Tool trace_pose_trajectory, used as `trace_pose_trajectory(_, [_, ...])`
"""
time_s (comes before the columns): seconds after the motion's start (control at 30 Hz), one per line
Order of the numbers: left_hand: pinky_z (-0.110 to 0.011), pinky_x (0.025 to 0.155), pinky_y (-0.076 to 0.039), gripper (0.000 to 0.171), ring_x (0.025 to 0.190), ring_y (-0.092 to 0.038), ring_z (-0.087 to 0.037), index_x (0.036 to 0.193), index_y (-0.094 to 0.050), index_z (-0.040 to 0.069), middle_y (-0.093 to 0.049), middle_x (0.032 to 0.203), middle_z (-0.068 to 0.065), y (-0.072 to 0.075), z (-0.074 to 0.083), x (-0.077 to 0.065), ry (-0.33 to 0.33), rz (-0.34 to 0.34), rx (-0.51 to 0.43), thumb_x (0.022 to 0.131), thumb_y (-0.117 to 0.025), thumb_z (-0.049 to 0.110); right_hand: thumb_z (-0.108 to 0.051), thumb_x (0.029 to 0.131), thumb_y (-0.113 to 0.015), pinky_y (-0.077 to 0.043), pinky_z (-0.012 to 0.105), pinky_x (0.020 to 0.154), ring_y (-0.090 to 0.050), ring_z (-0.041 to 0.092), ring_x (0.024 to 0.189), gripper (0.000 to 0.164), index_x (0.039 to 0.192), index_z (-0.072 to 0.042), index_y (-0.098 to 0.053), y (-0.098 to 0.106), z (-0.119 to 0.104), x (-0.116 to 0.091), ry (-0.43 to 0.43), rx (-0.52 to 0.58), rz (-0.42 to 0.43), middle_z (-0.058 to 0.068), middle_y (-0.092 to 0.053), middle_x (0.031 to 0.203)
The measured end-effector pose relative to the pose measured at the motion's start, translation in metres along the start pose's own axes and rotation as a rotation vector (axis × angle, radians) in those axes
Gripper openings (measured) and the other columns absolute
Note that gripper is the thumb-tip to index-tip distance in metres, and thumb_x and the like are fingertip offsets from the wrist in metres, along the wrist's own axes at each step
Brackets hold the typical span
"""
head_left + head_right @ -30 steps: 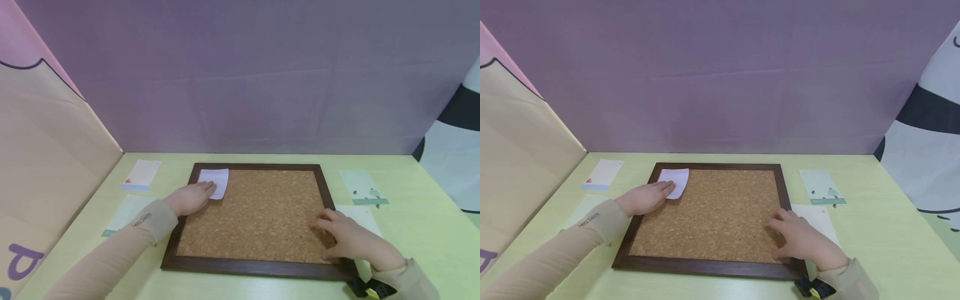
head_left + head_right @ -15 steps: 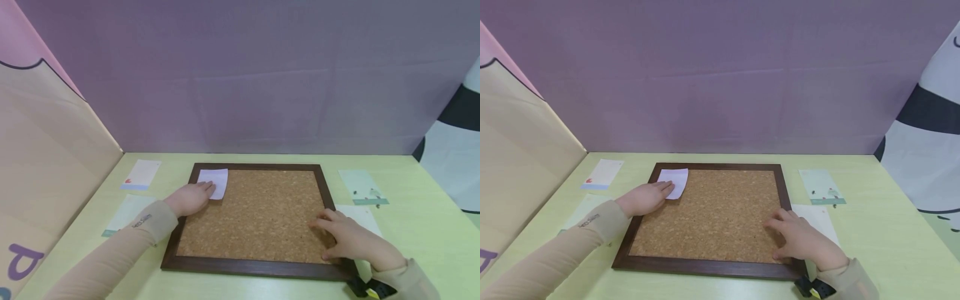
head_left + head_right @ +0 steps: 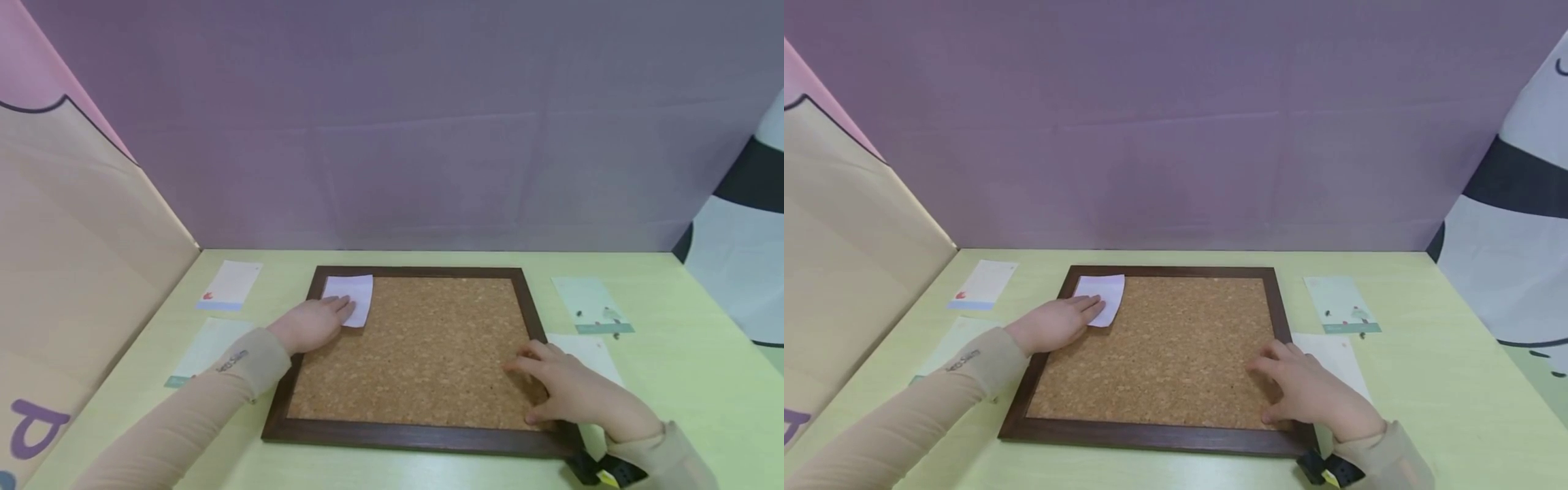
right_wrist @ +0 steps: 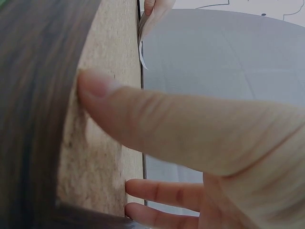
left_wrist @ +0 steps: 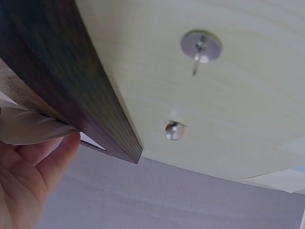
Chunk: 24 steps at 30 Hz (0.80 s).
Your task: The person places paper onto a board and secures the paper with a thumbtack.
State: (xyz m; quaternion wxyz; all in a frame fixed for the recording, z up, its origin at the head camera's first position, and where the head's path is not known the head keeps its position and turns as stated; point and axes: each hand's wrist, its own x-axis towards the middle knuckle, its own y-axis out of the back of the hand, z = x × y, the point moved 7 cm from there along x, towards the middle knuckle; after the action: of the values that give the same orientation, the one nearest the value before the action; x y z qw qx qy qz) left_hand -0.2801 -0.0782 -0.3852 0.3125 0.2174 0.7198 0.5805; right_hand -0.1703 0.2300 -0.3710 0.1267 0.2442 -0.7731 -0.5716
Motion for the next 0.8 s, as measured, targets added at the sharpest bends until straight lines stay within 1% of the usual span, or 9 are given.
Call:
trace_pose_trajectory(0.2, [-0.045, 0.108, -0.037, 0.046, 0.132, -0.042, -0.035, 0.141, -0.038, -0.002, -0.040, 0.146, -0.021, 0.0002, 0.0002, -0.0003, 0.006, -0.010, -0.005, 0.098, -0.042, 0.013, -0.036, 0.062, -0.085, -0.047, 0.042, 0.075, -0.052, 0.027, 0.096, 0.066, 0.120, -0.013, -0.062, -0.0001, -0.0004, 0.0001, 0.008, -0.007, 0.010, 0.013, -0.051, 0.118])
trace_pose_trajectory(0.47, [-0.046, 0.107, -0.038, 0.045, 0.131, -0.042, -0.036, 0.141, -0.038, -0.001, -0.039, 0.146, -0.021, -0.0003, 0.0017, -0.0005, 0.010, -0.007, -0.001, 0.099, -0.040, 0.013, -0.035, 0.063, -0.085, -0.047, 0.042, 0.075, -0.052, 0.027, 0.097, 0.065, 0.119, -0.013, -0.062, 0.0001, -0.0005, 0.0002, 0.005, -0.001, 0.006, 0.013, -0.051, 0.118])
trace_pose_trajectory(0.6, [-0.046, 0.107, -0.037, 0.046, 0.131, -0.042, -0.037, 0.141, -0.038, -0.002, -0.039, 0.146, -0.022, -0.0010, 0.0025, 0.0000, -0.001, -0.005, -0.002, 0.098, -0.040, 0.015, -0.035, 0.063, -0.085, -0.047, 0.041, 0.074, -0.052, 0.026, 0.096, 0.065, 0.119, -0.012, -0.062, 0.0008, -0.0008, 0.0002, 0.014, -0.005, 0.008, 0.013, -0.051, 0.118])
trace_pose_trajectory(0.7, [-0.047, 0.109, -0.034, 0.049, 0.132, -0.040, -0.039, 0.141, -0.038, -0.004, -0.038, 0.145, -0.024, 0.0000, 0.0025, -0.0008, -0.016, -0.010, -0.043, 0.096, -0.043, 0.018, -0.036, 0.064, -0.085, -0.046, 0.040, 0.073, -0.052, 0.025, 0.095, 0.064, 0.119, -0.013, -0.062, 0.0003, -0.0005, 0.0004, 0.013, 0.003, -0.002, 0.014, -0.051, 0.119])
trace_pose_trajectory(0.8, [-0.047, 0.111, -0.031, 0.050, 0.132, -0.039, -0.040, 0.139, -0.041, -0.004, -0.038, 0.145, -0.025, 0.0018, 0.0013, -0.0019, -0.018, -0.011, -0.107, 0.095, -0.044, 0.020, -0.036, 0.065, -0.084, -0.046, 0.038, 0.072, -0.051, 0.023, 0.094, 0.064, 0.120, -0.013, -0.061, -0.0001, -0.0005, 0.0004, 0.009, 0.010, -0.012, 0.014, -0.051, 0.120])
